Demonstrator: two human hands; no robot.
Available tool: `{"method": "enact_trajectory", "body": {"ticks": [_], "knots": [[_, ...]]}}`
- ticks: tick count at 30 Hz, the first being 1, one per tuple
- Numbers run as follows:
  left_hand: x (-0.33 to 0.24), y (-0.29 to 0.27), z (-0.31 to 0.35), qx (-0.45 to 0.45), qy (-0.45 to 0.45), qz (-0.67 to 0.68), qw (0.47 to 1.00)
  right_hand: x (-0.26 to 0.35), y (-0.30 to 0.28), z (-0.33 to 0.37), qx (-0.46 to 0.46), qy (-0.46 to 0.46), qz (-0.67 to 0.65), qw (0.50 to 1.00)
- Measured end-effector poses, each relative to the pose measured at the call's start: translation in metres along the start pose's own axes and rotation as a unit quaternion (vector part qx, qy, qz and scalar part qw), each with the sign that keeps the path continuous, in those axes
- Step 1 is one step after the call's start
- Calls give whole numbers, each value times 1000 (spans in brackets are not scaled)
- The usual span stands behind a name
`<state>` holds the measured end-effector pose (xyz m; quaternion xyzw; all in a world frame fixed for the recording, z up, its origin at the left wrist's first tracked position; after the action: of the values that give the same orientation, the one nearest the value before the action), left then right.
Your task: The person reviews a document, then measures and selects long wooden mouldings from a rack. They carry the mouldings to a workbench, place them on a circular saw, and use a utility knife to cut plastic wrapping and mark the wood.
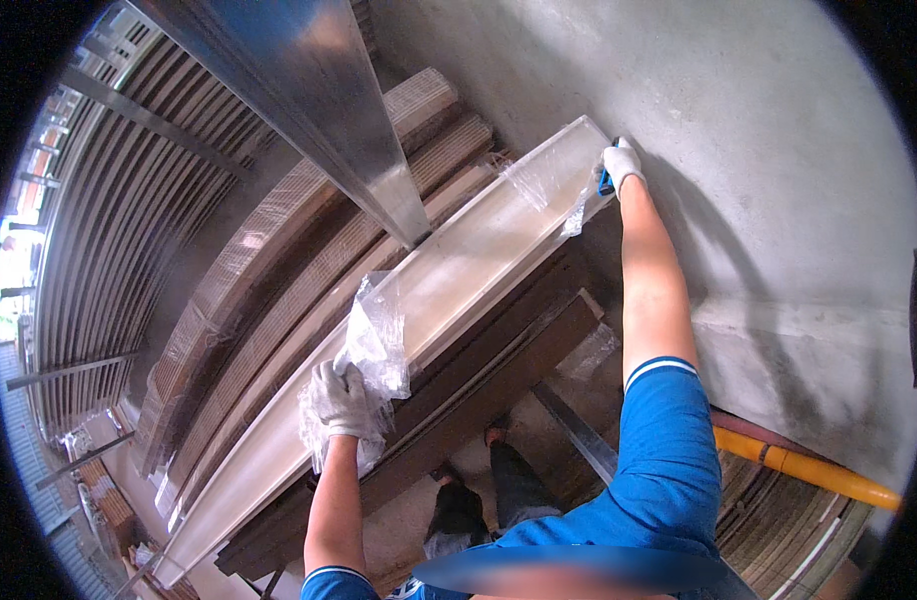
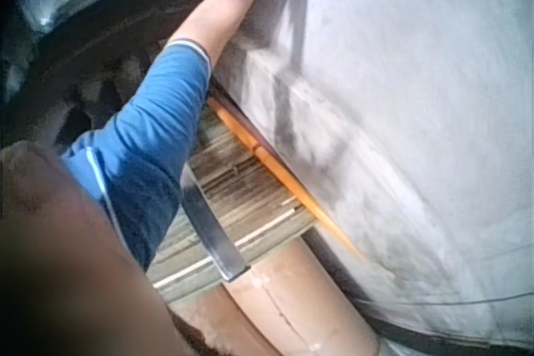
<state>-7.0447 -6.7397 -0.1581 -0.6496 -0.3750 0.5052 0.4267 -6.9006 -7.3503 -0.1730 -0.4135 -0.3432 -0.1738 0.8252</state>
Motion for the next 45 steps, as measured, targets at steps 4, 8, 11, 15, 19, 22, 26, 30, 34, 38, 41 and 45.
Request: {"method": "enact_trajectory", "body": {"ticks": [4,8,11,15,19,22,26,30,34,38,41,45], "knots": [[2,1,0,6,6,1,1000,1,5,-4,33,34,-67,997],[-1,2,1,5,4,-6,1000,-16,19,20,-28,-3,22,999],[-4,1,1,4,8,-24,1000,-18,32,49,-143,-54,199,968],[1,1,-1,23,4,-16,1000,-21,11,90,168,9,9,986],[4,3,0,31,2,-18,999,-27,-25,112,54,18,-19,998],[6,4,-1,24,6,-14,1000,-16,-22,108,-136,-46,131,981],[3,6,2,15,-6,3,1000,0,3,92,-226,-114,217,943],[2,5,3,18,-4,-5,1000,-1,-14,61,-178,-57,246,951],[3,5,0,15,0,-6,1000,-38,-46,64,-183,13,240,953],[0,3,0,25,-14,-9,1000,-43,-37,99,-153,14,-12,988],[-2,2,1,0,7,-21,1000,-32,0,130,-175,-137,61,973],[0,0,0,14,-5,0,1000,-65,12,153,-189,-52,58,979]]}}
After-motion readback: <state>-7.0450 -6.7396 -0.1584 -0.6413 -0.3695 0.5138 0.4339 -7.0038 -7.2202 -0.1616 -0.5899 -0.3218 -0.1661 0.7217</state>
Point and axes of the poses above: each hand's wrist, its own z-axis away from the middle knuckle, its own y-axis out of the palm, x = y × z, the point moved 1 cm from there along -z, towards the middle knuckle, and after that the axes turned 10 degrees about y, right-handed, at the moved point
